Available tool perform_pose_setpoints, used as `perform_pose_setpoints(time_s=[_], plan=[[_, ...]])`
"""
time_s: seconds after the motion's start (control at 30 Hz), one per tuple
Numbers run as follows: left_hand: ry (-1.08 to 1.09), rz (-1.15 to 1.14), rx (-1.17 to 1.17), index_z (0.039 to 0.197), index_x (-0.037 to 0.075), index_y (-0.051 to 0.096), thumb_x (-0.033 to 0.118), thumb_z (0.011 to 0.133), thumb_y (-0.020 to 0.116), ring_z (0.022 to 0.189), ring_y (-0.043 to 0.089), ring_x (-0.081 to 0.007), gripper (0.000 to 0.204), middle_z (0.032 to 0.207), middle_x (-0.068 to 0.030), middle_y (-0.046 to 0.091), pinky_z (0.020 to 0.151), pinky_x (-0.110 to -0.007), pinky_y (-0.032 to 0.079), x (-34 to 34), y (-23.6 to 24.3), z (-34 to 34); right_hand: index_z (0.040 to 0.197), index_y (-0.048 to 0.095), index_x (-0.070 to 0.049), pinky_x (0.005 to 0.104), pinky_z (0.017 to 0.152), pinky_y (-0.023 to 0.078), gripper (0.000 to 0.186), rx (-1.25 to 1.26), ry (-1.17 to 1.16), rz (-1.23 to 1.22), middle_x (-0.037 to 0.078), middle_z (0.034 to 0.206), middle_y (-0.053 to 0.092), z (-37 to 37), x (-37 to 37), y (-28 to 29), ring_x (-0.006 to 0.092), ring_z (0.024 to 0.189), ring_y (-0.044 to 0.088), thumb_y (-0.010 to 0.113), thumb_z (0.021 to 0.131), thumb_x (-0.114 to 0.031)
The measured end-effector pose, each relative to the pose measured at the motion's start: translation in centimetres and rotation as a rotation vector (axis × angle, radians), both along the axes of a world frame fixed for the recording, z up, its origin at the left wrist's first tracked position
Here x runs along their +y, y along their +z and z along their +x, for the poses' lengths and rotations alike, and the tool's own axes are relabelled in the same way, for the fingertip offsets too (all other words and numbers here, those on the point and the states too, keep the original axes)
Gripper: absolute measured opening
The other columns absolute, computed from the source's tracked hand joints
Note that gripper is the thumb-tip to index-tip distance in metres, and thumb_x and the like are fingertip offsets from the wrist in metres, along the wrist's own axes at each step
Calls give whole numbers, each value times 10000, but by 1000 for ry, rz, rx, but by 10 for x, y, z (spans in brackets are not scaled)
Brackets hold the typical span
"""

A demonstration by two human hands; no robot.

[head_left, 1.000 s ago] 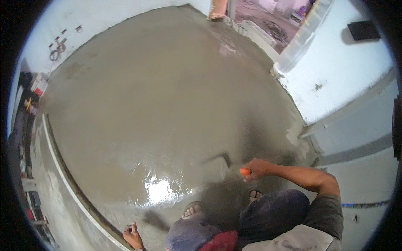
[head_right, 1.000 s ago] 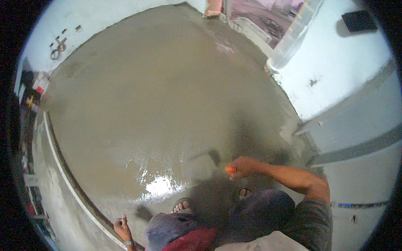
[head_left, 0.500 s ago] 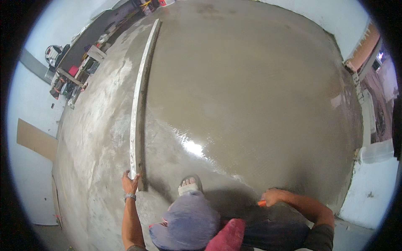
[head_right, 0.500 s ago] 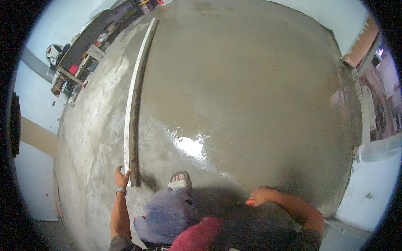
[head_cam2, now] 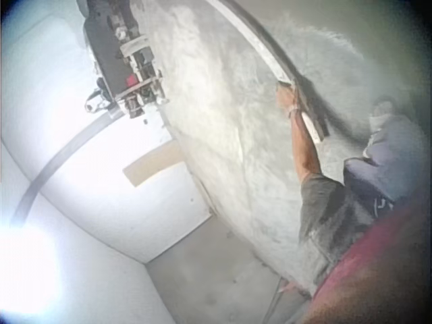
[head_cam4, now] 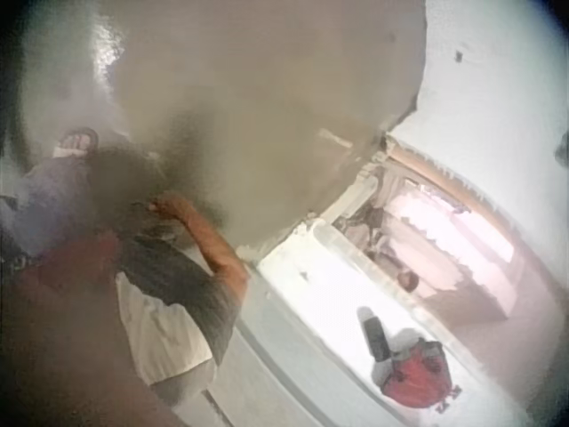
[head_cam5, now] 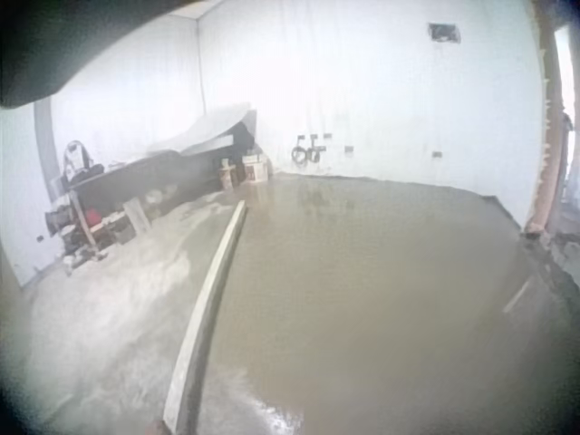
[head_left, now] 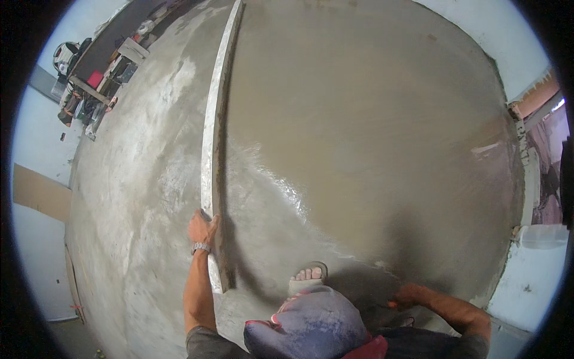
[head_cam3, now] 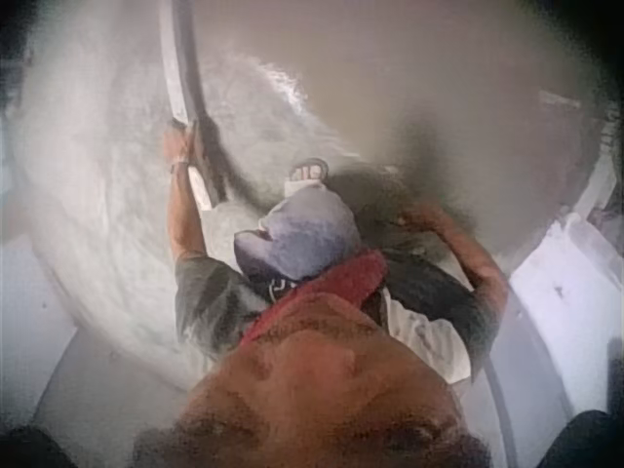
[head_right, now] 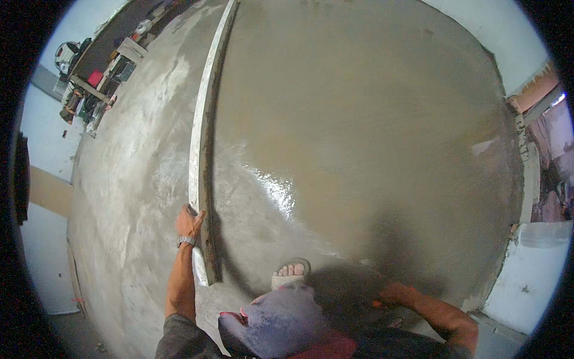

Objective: The person uses a long straightedge to screed and level wet concrete on a floor. They repeatedly pull the straightedge across the surface to smooth it and remove excess material, occasionally using a trowel to fill low spots.

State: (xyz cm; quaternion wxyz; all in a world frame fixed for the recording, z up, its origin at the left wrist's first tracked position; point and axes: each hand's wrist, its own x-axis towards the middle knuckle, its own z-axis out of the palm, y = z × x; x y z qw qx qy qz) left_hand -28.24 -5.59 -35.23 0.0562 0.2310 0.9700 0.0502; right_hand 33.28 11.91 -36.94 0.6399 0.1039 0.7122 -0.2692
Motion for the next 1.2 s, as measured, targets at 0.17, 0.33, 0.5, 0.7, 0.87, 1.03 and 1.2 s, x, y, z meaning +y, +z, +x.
perform_pose_setpoints(time_s=[0.17,0.33,0.5,0.7,0.87,1.03,1.2], plan=[[-119,92,-45,1086,-3,577,501,657,729,715,647,-380,679,773,-198,661,657,-443,503,20,45,11,1153,621,-128,484,906,459,346,-91,0,-10,109,1165,632,20,-13,-20,308,1091,586,548,889,-338],[-271,214,33,1252,65,419,468,660,720,436,501,-223,777,524,-33,532,440,-372,409,77,84,64,1164,600,-69,480,879,460,391,248,-235,173,189,1064,616,-38,14,-3,341,1023,590,627,834,-276],[-431,54,107,1403,201,410,469,699,697,413,501,-211,807,510,-52,546,423,-362,396,144,113,114,1325,426,48,447,1056,344,892,959,-1021,167,268,1301,488,-241,42,120,407,1270,413,673,753,-591],[-561,187,158,1331,227,519,492,731,673,467,577,-254,674,571,-103,618,436,-390,429,218,114,148,1386,201,134,440,1087,316,1079,960,-931,450,332,1409,301,-304,3,140,416,1308,356,763,682,-459],[-834,38,-211,1318,256,534,592,666,715,707,655,-231,756,800,-119,680,551,-407,475,257,134,166,1321,322,84,440,1042,361,887,1048,-941,569,295,1286,425,-225,42,126,424,1222,429,771,656,-294],[-1346,104,334,1377,335,438,356,558,857,1321,351,-253,921,1400,-81,410,1028,-531,348,293,127,134,1271,390,-22,434,928,411,773,965,-858,574,199,1099,463,-99,41,141,366,1045,484,769,614,-172],[-1538,124,363,1272,249,531,179,712,734,1190,512,-237,600,1225,-23,554,1086,-515,313,350,92,113,1288,379,-28,450,949,408,875,749,-868,528,210,1171,461,-18,15,180,408,1134,459,819,540,-136]])
